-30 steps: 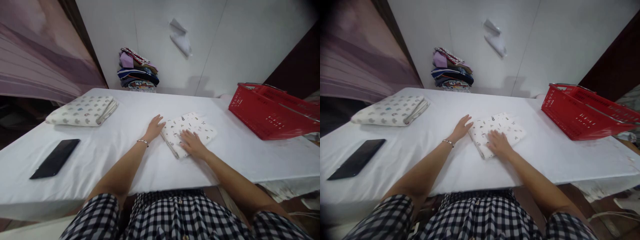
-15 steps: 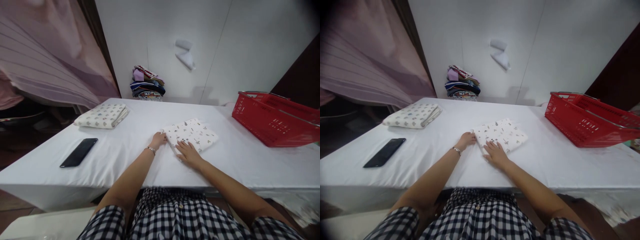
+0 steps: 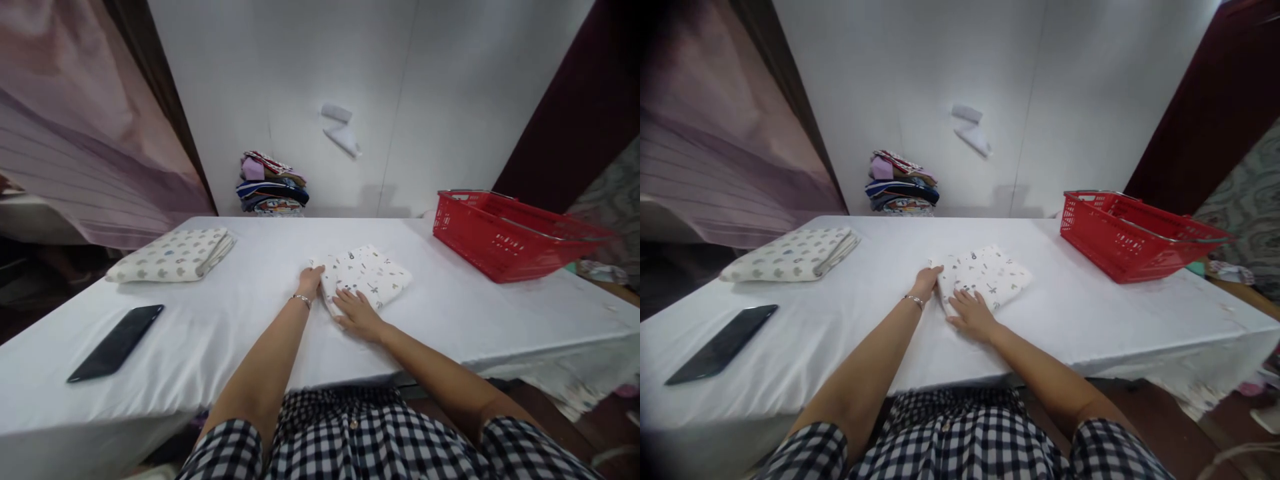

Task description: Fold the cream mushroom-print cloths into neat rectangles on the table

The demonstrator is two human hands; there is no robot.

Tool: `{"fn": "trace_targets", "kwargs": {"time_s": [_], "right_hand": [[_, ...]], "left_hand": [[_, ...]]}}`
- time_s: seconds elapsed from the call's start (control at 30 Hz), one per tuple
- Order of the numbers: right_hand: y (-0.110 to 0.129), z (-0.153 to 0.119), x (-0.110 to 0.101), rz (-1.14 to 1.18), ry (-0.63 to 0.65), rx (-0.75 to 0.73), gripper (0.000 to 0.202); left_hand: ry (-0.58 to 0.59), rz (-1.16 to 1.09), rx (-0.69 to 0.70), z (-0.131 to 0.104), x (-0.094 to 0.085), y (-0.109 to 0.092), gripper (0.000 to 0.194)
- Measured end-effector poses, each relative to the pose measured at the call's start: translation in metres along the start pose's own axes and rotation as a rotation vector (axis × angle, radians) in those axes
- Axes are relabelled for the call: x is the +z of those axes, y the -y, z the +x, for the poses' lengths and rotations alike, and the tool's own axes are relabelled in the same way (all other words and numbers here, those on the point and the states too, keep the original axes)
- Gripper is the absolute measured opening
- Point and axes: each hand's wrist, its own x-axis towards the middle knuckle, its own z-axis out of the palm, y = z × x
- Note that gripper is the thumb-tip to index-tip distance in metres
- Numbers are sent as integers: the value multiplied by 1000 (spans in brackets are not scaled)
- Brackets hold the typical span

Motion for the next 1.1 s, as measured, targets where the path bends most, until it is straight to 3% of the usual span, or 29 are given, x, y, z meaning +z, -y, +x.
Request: {"fn": "trace_targets", "kwargs": {"time_s": [0.1, 0.27, 0.37, 0.47, 0.57, 0.67, 0.87, 0.97, 1.1], "right_hand": [[15, 3, 1, 101, 38, -55, 64], [27, 21, -5, 125, 66, -178, 64], [-3, 34, -23, -4, -61, -18, 61], [-54, 40, -39, -195, -159, 254, 58], [-97, 38, -41, -177, -98, 468, 59], [-114, 34, -36, -85, -65, 531, 64], [-102, 43, -43, -200, -30, 508, 61], [-88, 60, -46, -310, -87, 430, 60], [-66, 93, -40, -264, -84, 290, 61]], "left_hand": [[-89, 119, 92, 14, -17, -5, 21], [-176, 358, 96, 31, -67, 8, 17], [-182, 468, 97, 30, -80, 19, 20], [-176, 545, 112, 28, -80, 23, 24], [-171, 596, 104, 29, -77, 22, 27], [-172, 619, 88, 31, -76, 21, 30], [-177, 568, 87, 30, -77, 24, 35], [-198, 504, 93, 29, -77, 26, 47], [-227, 417, 94, 28, -78, 27, 65]]}}
